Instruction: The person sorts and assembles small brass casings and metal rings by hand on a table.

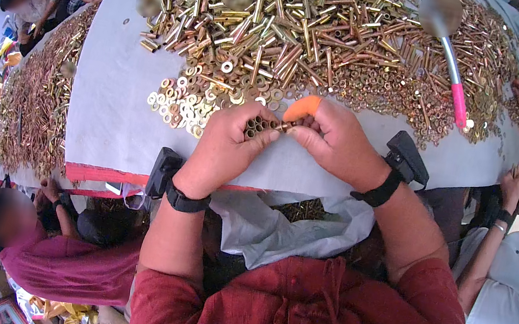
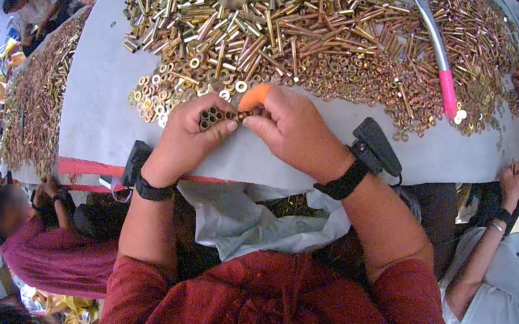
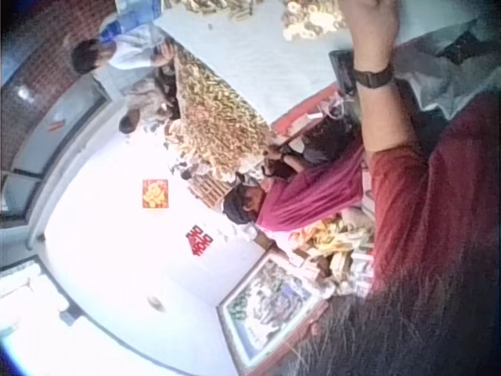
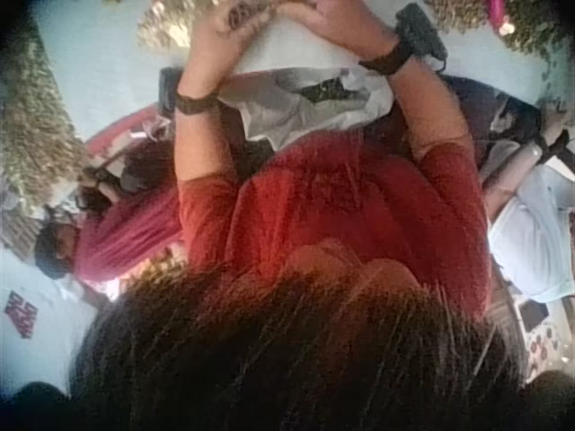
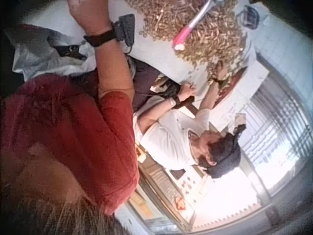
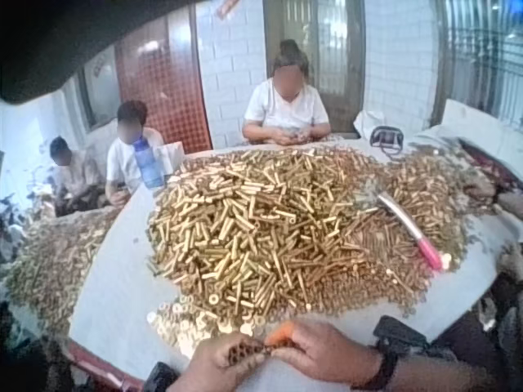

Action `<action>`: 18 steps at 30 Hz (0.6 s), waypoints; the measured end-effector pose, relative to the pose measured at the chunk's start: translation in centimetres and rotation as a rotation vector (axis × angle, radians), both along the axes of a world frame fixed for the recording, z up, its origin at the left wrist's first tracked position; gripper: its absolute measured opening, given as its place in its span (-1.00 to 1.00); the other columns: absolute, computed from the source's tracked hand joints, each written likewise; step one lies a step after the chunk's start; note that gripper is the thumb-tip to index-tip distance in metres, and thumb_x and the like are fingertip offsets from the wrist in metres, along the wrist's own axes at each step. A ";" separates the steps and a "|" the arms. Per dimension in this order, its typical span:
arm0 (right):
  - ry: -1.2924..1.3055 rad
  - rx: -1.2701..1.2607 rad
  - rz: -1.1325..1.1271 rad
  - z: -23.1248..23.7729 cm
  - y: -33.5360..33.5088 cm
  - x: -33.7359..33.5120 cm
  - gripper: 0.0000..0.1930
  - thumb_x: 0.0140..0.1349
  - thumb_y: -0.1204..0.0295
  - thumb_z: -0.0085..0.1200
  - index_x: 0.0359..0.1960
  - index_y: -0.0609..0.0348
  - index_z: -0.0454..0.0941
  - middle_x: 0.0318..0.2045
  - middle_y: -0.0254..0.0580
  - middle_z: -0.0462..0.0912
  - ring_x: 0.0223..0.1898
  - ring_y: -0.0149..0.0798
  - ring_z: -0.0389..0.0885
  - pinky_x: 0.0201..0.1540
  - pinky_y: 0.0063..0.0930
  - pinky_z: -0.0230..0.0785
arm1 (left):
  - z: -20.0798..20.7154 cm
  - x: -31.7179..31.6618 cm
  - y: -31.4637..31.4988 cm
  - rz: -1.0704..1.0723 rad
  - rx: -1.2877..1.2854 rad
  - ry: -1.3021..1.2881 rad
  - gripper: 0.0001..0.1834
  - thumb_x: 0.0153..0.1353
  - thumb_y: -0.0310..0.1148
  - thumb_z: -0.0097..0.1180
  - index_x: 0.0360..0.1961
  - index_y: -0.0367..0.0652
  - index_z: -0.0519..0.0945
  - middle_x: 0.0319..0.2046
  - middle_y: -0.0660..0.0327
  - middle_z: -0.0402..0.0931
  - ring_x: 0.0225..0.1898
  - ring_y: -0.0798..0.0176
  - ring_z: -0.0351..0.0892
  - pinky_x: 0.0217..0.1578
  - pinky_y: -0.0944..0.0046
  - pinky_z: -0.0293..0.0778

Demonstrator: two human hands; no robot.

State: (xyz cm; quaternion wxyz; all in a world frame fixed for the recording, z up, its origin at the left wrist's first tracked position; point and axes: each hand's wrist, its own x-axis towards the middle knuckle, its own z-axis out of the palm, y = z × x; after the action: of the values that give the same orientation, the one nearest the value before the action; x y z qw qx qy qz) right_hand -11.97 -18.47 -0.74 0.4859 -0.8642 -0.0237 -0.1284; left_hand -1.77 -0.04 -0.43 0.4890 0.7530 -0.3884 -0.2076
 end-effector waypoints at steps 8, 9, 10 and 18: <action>0.073 0.001 -0.037 0.7 0.1 0.3 -0.83 0.13 0.44 0.21 -0.26 0.16 0.53 -0.48 -0.29 0.50 -0.47 -0.36 0.47 -0.38 -0.48 0.34 | -0.9 0.5 0.0 -0.004 -0.091 -0.032 -0.81 0.10 -0.48 0.28 -0.27 -0.25 0.56 -0.41 0.07 0.61 -0.37 0.15 0.61 -0.31 0.24 0.49; 0.072 0.001 -0.034 0.7 0.3 0.2 -0.83 0.13 0.44 0.21 -0.26 0.16 0.53 -0.48 -0.29 0.50 -0.47 -0.36 0.47 -0.38 -0.48 0.34 | -0.6 0.3 0.0 0.001 -0.055 -0.035 -0.81 0.10 -0.47 0.28 -0.27 -0.25 0.55 -0.41 0.07 0.60 -0.38 0.14 0.61 -0.32 0.24 0.49; 0.045 -0.057 -0.057 0.7 0.4 0.3 -0.82 0.13 0.40 0.22 -0.28 0.17 0.53 -0.49 -0.20 0.52 -0.46 -0.25 0.52 -0.37 -0.38 0.36 | -0.4 0.2 0.1 0.010 -0.018 -0.042 -0.81 0.10 -0.47 0.28 -0.28 -0.25 0.55 -0.42 0.07 0.60 -0.39 0.14 0.61 -0.32 0.25 0.49; 0.218 -0.028 -0.103 0.6 0.5 0.2 -0.80 0.12 0.36 0.25 -0.31 0.19 0.56 -0.49 -0.19 0.56 -0.48 -0.27 0.53 -0.39 -0.37 0.37 | -0.9 -0.3 0.0 0.014 -0.098 -0.048 -0.81 0.10 -0.47 0.28 -0.27 -0.25 0.55 -0.43 0.08 0.58 -0.42 0.18 0.57 -0.35 0.29 0.47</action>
State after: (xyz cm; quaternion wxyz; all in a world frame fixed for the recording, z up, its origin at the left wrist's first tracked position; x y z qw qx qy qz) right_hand -11.79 -17.95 -0.16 0.4662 -0.8798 0.0720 -0.0583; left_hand -2.07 -0.01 -1.29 0.5171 0.7357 -0.4044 -0.1666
